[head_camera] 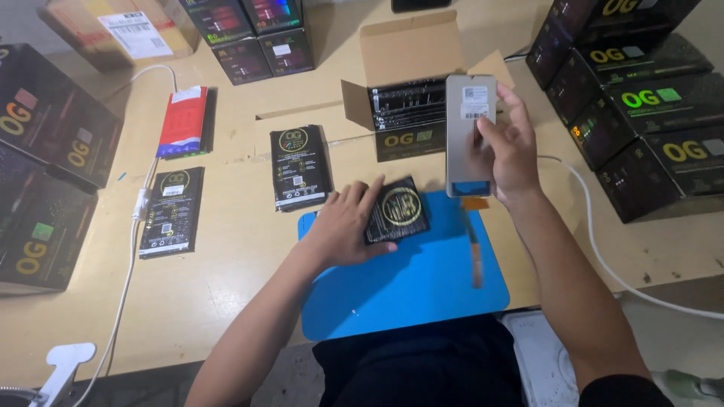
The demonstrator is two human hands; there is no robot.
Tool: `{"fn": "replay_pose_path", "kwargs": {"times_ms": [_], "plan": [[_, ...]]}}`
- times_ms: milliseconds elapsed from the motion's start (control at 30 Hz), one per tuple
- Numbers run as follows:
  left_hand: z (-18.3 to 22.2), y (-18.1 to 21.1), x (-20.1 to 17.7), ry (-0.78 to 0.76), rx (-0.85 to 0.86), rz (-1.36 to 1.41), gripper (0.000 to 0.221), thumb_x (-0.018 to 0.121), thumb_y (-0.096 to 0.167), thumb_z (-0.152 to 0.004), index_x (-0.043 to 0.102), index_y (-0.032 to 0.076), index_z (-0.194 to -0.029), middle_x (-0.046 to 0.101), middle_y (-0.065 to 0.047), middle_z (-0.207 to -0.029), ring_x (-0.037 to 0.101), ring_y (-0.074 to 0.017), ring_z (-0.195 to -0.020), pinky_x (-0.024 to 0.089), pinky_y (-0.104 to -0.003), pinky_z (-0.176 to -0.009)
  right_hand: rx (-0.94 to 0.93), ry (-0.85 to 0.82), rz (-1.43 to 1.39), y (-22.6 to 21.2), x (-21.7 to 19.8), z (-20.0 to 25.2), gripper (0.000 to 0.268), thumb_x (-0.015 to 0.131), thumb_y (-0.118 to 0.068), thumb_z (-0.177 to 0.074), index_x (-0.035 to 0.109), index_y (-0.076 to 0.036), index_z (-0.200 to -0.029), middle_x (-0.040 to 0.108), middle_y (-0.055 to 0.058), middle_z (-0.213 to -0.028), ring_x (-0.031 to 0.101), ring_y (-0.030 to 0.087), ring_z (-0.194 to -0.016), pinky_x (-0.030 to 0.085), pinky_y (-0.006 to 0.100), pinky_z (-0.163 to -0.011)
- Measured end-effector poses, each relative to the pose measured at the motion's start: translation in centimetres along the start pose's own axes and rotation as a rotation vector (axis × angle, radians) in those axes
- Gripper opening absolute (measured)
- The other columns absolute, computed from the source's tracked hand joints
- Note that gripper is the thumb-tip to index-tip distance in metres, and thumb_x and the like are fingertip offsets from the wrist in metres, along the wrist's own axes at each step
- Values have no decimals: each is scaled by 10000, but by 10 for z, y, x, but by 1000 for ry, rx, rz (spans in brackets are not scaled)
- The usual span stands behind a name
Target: The person handles phone screens, removing protective films, and placing the screens into protective sleeves before packing them into a box.
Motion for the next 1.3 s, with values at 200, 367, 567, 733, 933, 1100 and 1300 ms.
{"fn": "replay_pose_path", "kwargs": {"times_ms": [200,367,567,733,933,1100,1300], "plan": [[11,14,-19,286,-48,122,1091,451,798,-875,188,48,-1622,463,-198,-1137,582,-325,-776,496,-428,-584,63,-24,-157,-11,-6,7,1037,719,-149,-955,4,-267,-1697,642,149,-1278,644,199,-1121,602,320,-890],[10,23,-11,463,-48,173,955,595,690,-893,305,92,-1579,502,-187,-1149,600,-323,-865,517,-443,-644,-8,-24,-233,-11,1,20,1052,732,-75,-956,18,-274,-1704,679,160,-1275,669,185,-1135,651,333,-913],[6,20,0,615,-17,40,988,708,678,-837,380,122,-1585,532,-176,-1193,599,-320,-987,494,-428,-773,-338,62,-187,14,4,23,829,684,5,-1090,149,-321,-1633,522,293,-1531,633,302,-1295,636,449,-1055],[5,27,3,711,-35,76,1097,833,611,-752,386,70,-1596,558,-181,-1131,607,-343,-958,459,-421,-751,-536,59,-57,17,15,27,834,623,91,-1118,112,-323,-1630,378,310,-1572,580,362,-1311,580,500,-1109],[4,28,4,816,-48,12,1165,856,643,-707,402,5,-1569,576,-212,-1121,601,-370,-976,456,-435,-741,-483,4,5,19,42,44,867,670,103,-989,110,-202,-1577,526,287,-1376,653,315,-1184,620,364,-949],[5,22,1,882,-103,69,1076,878,547,-730,440,-18,-1534,556,-212,-1104,624,-382,-894,479,-446,-706,-293,-294,98,8,68,61,357,600,-129,-1004,539,2,-1331,544,245,-1470,590,383,-1324,535,503,-1026],[8,15,-11,730,-39,380,1109,859,544,-766,351,-5,-1585,526,-243,-1196,631,-456,-1015,512,-506,-823,-377,-241,21,20,66,58,250,645,55,-970,579,113,-1203,509,254,-1431,675,433,-1185,627,426,-913]]}}
Point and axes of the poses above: each hand's wrist, its own z-axis away from the middle knuckle, its own x-axis out of the palm, y = z × x, the point moved 1 cm from there along -z, towards the middle knuckle
